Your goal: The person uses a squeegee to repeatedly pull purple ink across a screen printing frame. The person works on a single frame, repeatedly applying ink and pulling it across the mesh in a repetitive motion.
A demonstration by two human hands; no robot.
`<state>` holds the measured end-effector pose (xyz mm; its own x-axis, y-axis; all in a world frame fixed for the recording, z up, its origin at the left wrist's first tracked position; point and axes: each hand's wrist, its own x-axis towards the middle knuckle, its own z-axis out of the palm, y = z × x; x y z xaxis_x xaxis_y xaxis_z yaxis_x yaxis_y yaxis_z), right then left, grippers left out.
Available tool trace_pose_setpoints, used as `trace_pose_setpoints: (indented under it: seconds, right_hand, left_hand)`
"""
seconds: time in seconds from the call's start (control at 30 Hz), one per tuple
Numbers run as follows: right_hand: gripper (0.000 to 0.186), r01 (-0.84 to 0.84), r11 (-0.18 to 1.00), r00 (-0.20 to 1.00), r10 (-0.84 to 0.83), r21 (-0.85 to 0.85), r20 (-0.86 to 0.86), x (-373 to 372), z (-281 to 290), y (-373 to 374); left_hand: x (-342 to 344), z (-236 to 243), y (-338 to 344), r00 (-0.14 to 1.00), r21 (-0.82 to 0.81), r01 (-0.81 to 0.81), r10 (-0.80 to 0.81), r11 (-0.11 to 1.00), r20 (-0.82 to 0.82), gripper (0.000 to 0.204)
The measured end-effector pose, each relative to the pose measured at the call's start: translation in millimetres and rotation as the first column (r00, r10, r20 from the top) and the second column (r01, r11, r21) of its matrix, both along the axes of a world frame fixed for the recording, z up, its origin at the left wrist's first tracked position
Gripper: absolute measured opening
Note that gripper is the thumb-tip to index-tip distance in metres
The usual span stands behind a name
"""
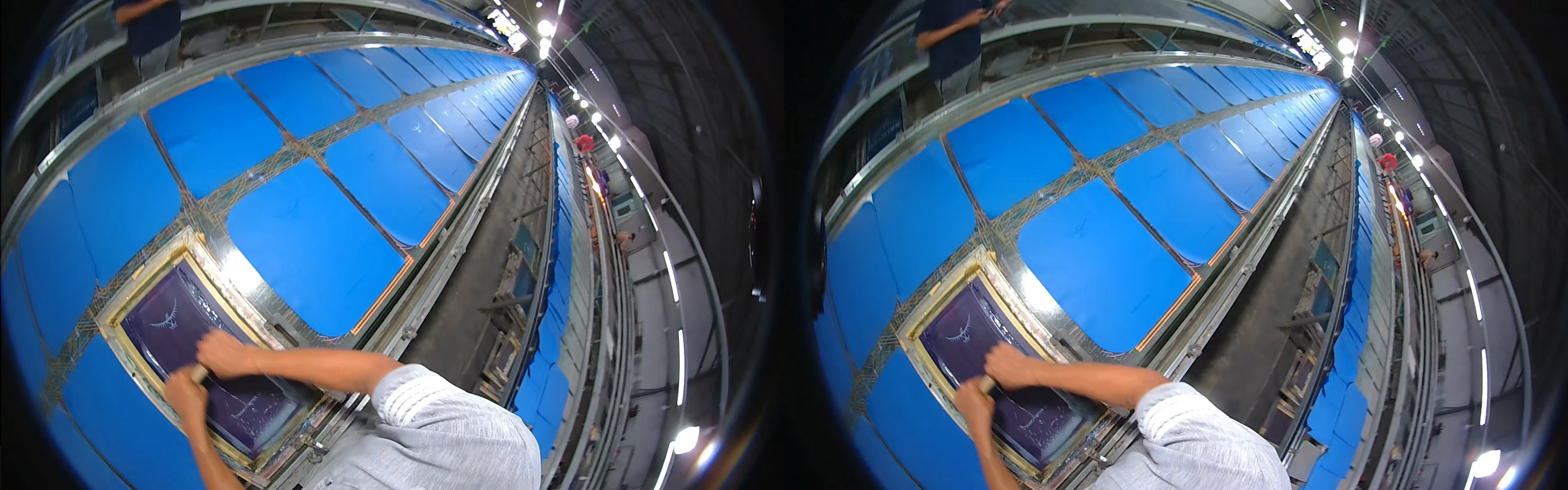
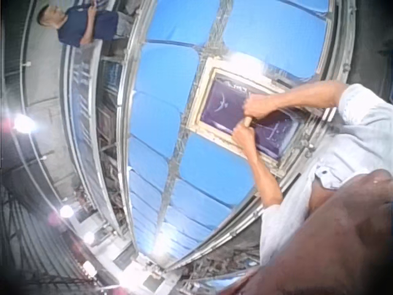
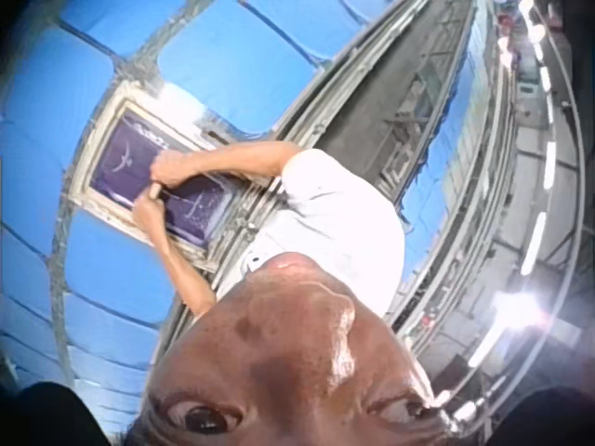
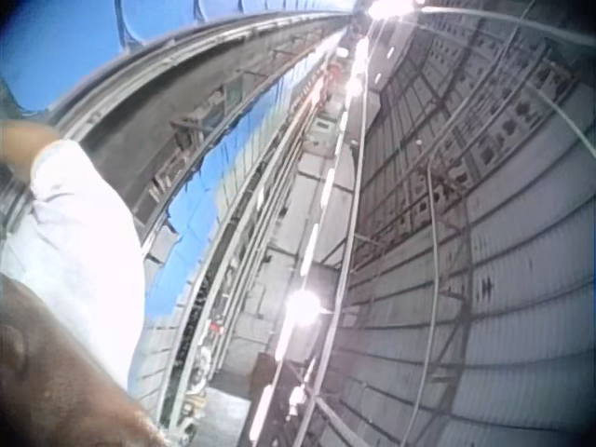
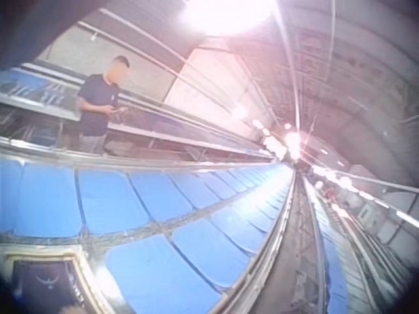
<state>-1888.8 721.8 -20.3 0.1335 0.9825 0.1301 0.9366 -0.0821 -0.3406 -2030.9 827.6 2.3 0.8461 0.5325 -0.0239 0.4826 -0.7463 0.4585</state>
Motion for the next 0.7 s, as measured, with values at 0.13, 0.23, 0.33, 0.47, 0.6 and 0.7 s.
trace_pose_setpoints:
  seconds: [0.13,0.23,0.33,0.47,0.6,0.7]
  right_hand:
    - [0.010,0.006,0.987,0.993,-0.025,-0.159,-0.116,-58,-2,-88]
    - [0.014,-0.024,0.982,0.991,-0.001,-0.186,-0.137,-89,-6,-137]
    - [0.013,-0.001,0.992,0.993,-0.013,-0.124,-0.119,-107,-5,-164]
    - [0.008,-0.026,0.992,0.994,0.013,-0.122,-0.109,-101,-17,-148]
    - [0.011,0.011,0.969,0.982,-0.058,-0.249,-0.181,-62,11,-112]
    - [0.014,0.050,0.953,0.998,-0.058,-0.298,-0.019,-17,12,-61]
  left_hand:
    - [-51,18,-94,0.997,0.069,0.000,0.005,0.998,-0.074,0.028]
    - [-84,5,-139,0.991,0.038,0.003,0.002,0.999,-0.131,0.027]
    - [-102,2,-168,0.992,0.004,-0.022,0.023,1.000,-0.122,0.030]
    - [-106,-5,-150,0.997,-0.002,0.018,-0.018,1.000,-0.080,0.024]
    - [-76,-8,-110,0.980,-0.018,0.058,-0.060,0.998,-0.192,0.024]
    - [-26,-11,-57,0.981,-0.030,0.073,-0.077,0.997,-0.179,0.029]
